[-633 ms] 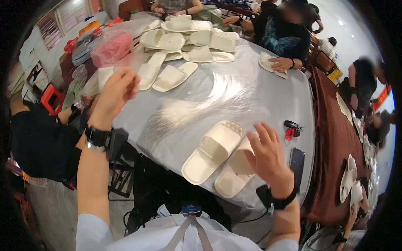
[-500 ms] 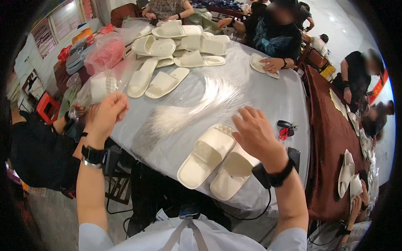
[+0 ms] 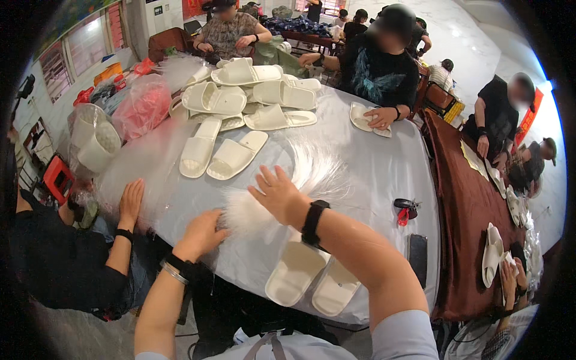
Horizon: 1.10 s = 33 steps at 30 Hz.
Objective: Manually cleaning or finishing white sandals by removing excess threads or material.
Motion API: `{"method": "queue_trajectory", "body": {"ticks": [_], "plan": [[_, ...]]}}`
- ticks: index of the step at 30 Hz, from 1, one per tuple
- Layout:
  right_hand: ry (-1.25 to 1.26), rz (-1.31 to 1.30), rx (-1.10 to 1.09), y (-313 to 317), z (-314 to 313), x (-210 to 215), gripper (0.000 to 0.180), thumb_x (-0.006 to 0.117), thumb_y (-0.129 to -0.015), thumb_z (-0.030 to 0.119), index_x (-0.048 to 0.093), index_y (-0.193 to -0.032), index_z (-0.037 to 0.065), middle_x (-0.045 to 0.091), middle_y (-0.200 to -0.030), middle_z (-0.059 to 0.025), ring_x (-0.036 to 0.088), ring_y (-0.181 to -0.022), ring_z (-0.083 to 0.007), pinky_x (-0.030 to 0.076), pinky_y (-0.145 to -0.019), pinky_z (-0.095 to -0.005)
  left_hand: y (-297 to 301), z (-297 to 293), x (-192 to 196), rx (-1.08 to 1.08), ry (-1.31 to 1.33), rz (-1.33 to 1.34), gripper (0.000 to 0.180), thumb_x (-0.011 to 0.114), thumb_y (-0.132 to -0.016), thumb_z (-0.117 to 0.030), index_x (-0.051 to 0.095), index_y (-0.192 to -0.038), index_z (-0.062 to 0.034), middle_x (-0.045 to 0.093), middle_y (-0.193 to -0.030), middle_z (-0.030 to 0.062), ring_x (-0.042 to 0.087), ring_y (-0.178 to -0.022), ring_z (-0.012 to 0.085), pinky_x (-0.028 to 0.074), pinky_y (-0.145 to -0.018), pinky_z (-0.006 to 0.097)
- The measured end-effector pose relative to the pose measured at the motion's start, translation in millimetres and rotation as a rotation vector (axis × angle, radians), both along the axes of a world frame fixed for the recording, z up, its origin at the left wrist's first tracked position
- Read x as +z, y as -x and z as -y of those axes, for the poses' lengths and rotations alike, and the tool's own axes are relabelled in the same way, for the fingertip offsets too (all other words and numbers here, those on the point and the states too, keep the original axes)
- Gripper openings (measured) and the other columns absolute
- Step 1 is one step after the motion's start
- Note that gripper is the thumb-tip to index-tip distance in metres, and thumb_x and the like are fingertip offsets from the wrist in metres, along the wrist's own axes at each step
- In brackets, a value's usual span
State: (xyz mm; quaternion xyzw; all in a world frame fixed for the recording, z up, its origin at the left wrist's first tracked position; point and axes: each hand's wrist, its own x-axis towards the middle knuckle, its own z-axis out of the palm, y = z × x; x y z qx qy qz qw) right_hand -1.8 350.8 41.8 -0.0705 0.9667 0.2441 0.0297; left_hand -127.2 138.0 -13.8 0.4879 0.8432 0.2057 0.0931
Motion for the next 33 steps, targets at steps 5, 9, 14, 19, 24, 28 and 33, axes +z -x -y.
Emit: {"method": "queue_trajectory", "body": {"ticks": [5,9,14,19,24,28,33], "plan": [[0.105,0.14,0.039,35,11,-1,0.072,0.057,-0.082,0.018,0.03,-0.149,0.011,0.037,-0.148,-0.0176,0.025,-0.142,-0.0369,0.024,-0.112,-0.0521,-2,-21,0,-0.116,-0.119,-0.004,0.028,0.068,-0.08,-0.021,0.059,-0.103,-0.0069,0.061,-0.1,0.0155,0.062,-0.092,0.0379,0.05,-0.077,0.047],[0.415,0.336,-0.128,52,17,5,0.065,0.059,-0.078,0.007,0.041,-0.139,0.011,0.049,-0.13,-0.0177,0.047,-0.122,-0.0362,0.042,-0.099,-0.0484,12,-24,-6,-0.111,-0.126,0.071,0.035,0.068,-0.081,-0.021,0.059,-0.111,-0.0055,0.063,-0.099,0.0191,0.061,-0.091,0.037,0.049,-0.078,0.045],[0.455,0.17,-0.192,56,-24,-30,0.066,0.067,-0.07,0.008,0.045,-0.132,0.012,0.051,-0.117,-0.0167,0.052,-0.108,-0.0361,0.048,-0.088,-0.0479,14,-14,19,0.01,-0.183,0.217,0.034,0.069,-0.082,-0.024,0.062,-0.109,-0.0065,0.065,-0.082,0.0124,0.063,-0.072,0.0323,0.05,-0.064,0.041],[0.426,0.096,-0.254,63,-37,-32,0.059,0.067,-0.071,0.007,0.048,-0.127,0.014,0.051,-0.115,-0.0162,0.052,-0.108,-0.0363,0.048,-0.088,-0.0468,12,26,26,0.044,-0.472,0.051,0.017,0.066,-0.086,-0.018,0.068,-0.09,-0.002,0.063,-0.072,0.0123,0.059,-0.061,0.0264,0.046,-0.057,0.035],[0.429,0.119,-0.312,61,-39,-27,0.045,0.055,-0.081,0.004,0.048,-0.125,0.012,0.05,-0.119,-0.0169,0.051,-0.111,-0.0345,0.047,-0.089,-0.0487,-21,55,88,0.05,-0.751,0.213,0.018,0.062,-0.091,-0.015,0.066,-0.085,0.001,0.061,-0.069,0.0083,0.053,-0.058,0.0147,0.039,-0.053,0.028],[0.462,0.063,-0.269,63,-36,-33,0.045,0.055,-0.081,0.006,0.048,-0.126,0.013,0.051,-0.117,-0.0166,0.051,-0.11,-0.0347,0.044,-0.091,-0.0513,-28,87,115,0.025,-1.144,0.204,0.021,0.057,-0.096,-0.018,0.063,-0.092,0.0018,0.054,-0.069,-0.0003,0.039,-0.058,0.0046,0.029,-0.052,0.021],[0.118,-0.24,-0.045,39,-13,-9,0.054,0.06,-0.083,0.015,0.045,-0.135,0.008,0.05,-0.131,-0.0186,0.043,-0.126,-0.0377,0.033,-0.104,-0.0544,-40,83,115,0.117,-1.1,0.4,0.023,0.054,-0.099,-0.02,0.064,-0.096,0.0007,0.047,-0.07,-0.0054,0.036,-0.059,0.0016,0.027,-0.053,0.018]]}}
